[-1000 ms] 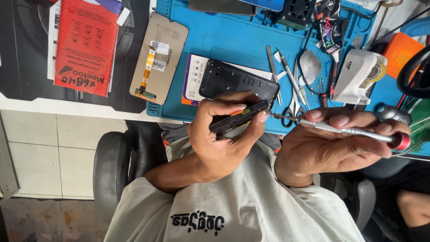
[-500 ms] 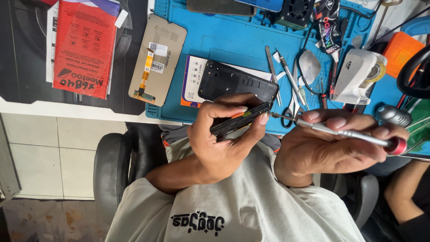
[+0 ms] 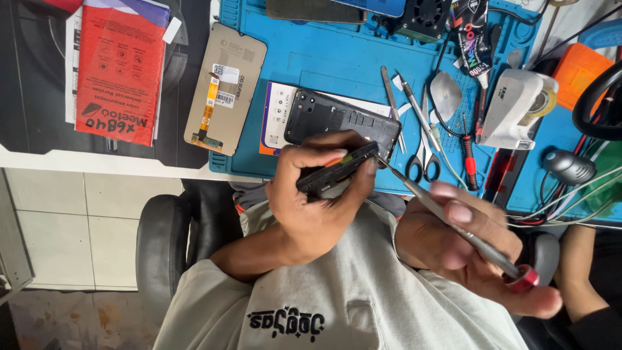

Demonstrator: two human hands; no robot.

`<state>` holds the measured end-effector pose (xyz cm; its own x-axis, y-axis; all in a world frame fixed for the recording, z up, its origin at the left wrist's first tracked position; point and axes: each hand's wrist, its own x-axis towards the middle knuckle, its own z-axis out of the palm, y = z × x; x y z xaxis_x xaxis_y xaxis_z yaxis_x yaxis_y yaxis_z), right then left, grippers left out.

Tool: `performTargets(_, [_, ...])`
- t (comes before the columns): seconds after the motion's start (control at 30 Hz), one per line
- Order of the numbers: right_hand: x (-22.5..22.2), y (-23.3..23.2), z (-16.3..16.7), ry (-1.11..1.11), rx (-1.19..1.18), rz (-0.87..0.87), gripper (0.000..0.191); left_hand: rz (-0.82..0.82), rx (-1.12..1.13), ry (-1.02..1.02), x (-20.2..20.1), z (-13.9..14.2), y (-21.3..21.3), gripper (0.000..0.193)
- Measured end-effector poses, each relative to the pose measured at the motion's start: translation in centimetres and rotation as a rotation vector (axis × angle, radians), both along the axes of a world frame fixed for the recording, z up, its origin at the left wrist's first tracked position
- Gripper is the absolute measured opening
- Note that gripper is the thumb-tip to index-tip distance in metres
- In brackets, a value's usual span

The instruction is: The person disassembles a smartphone, using a screwdriver to remove screws from the back cover and working on the internal battery and components. They then test the phone's screen by powering it on, and wrap rubber bands around the phone body to hold it together while it sits on the work mat.

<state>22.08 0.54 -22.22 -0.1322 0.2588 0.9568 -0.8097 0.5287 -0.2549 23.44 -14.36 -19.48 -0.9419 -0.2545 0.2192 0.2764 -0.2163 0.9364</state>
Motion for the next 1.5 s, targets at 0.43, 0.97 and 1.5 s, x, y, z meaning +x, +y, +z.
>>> performTargets(0.43, [-0.1,0.6,4.4,-0.067,0.143,0.135,0.051,-0.021,-0.015,-0.023,0.1,0.2,0.0,0.045])
performTargets(0.97, [-0.3,0.4,4.0,-0.125,0.012,0.139,0.045,-0.139,0.219,-0.243,-0.2,-0.3,0.4,0.038])
performTargets(1.5, [1.2,3.4,2.8,-0.59,-0.707,0.253,0.048,-0.445,0.323,-0.399,-2.4,0.7,-1.8,0.043])
